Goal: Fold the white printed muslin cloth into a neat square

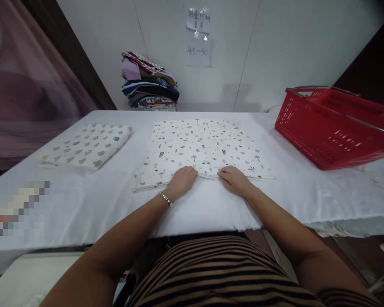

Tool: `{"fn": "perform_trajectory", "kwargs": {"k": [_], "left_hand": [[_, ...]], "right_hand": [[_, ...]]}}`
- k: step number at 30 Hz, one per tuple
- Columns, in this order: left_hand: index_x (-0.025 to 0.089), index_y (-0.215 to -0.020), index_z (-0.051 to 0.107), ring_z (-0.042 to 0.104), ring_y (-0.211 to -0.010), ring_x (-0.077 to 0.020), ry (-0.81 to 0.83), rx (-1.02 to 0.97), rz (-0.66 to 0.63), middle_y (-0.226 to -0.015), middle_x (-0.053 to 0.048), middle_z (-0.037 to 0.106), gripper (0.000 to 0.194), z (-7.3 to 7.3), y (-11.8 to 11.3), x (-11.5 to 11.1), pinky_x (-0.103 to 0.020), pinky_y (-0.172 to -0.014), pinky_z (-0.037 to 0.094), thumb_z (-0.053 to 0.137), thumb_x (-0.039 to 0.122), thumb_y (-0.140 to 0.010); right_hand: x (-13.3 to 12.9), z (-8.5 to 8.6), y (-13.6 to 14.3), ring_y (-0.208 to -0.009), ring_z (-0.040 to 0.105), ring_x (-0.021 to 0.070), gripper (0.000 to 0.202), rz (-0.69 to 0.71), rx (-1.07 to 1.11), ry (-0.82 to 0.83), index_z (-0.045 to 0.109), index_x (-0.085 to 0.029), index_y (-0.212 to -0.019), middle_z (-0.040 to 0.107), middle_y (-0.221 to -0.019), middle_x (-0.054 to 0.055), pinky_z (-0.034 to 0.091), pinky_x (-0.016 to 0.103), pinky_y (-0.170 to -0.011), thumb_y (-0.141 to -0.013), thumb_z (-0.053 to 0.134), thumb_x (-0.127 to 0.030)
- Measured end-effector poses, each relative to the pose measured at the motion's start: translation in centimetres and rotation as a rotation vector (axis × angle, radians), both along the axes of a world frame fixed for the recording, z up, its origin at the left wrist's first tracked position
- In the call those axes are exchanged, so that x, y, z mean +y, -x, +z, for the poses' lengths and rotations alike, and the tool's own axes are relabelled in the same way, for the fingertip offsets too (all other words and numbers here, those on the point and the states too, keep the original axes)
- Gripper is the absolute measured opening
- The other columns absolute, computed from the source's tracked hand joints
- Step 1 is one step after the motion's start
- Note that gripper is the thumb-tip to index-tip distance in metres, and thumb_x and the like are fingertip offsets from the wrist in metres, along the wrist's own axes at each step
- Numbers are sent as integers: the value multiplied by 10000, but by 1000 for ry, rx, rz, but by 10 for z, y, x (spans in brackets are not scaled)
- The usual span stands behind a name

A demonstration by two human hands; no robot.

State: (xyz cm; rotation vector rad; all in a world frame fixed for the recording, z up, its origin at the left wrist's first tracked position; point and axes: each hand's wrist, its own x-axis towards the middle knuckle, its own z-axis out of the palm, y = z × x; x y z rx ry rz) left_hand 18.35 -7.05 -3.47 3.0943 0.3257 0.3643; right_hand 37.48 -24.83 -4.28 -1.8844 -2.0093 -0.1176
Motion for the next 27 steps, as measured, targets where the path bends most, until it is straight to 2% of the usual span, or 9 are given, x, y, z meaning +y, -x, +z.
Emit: {"fn": "perform_trajectory", "kwargs": {"k": [7,10,15,19,22,27], "left_hand": [[152,-887,605,563,-870,-192,98,23,87,-892,-70,631,231,9,-4,0,-321,-750,434,385,214,-923],[162,-874,603,552,-859,-189,70,22,30,-887,-69,619,232,8,-1,0,-319,-738,427,381,208,-926],[163,-880,602,529,-842,-192,-24,14,-124,-883,-83,589,241,-2,11,-3,-341,-746,418,371,210,-932],[182,-981,592,525,-905,-210,12,16,-134,-955,-82,590,190,5,14,-11,-358,-772,421,432,258,-910],[197,-1123,540,516,-974,-228,20,1,-150,-1039,-85,587,251,14,8,-19,-367,-796,420,475,235,-883],[177,-1085,562,531,-927,-226,-41,37,-213,-979,-85,601,279,15,-7,-24,-369,-798,420,404,104,-867]], "right_hand": [[4,-1,3,-947,521,241,304,-105,-72,11,571,-155,-1149,608,-1076,118,392,370,-804,-863,467,-165],[2,0,3,-922,526,232,295,-116,-113,-12,585,-150,-1114,622,-1045,121,388,361,-794,-863,438,-108],[-8,-1,2,-887,525,216,262,-2,-121,-41,620,-159,-1058,624,-1006,115,402,342,-771,-886,424,-129],[-9,-4,3,-882,517,215,274,-2,-112,-32,632,-153,-1052,620,-995,110,411,339,-764,-898,405,-139],[-7,-4,2,-879,516,209,278,7,-87,-30,628,-145,-1059,617,-989,108,415,338,-768,-875,422,-119],[-5,-3,0,-921,518,205,278,10,-61,-39,610,-155,-1073,617,-998,107,424,338,-804,-857,439,-119]]}}
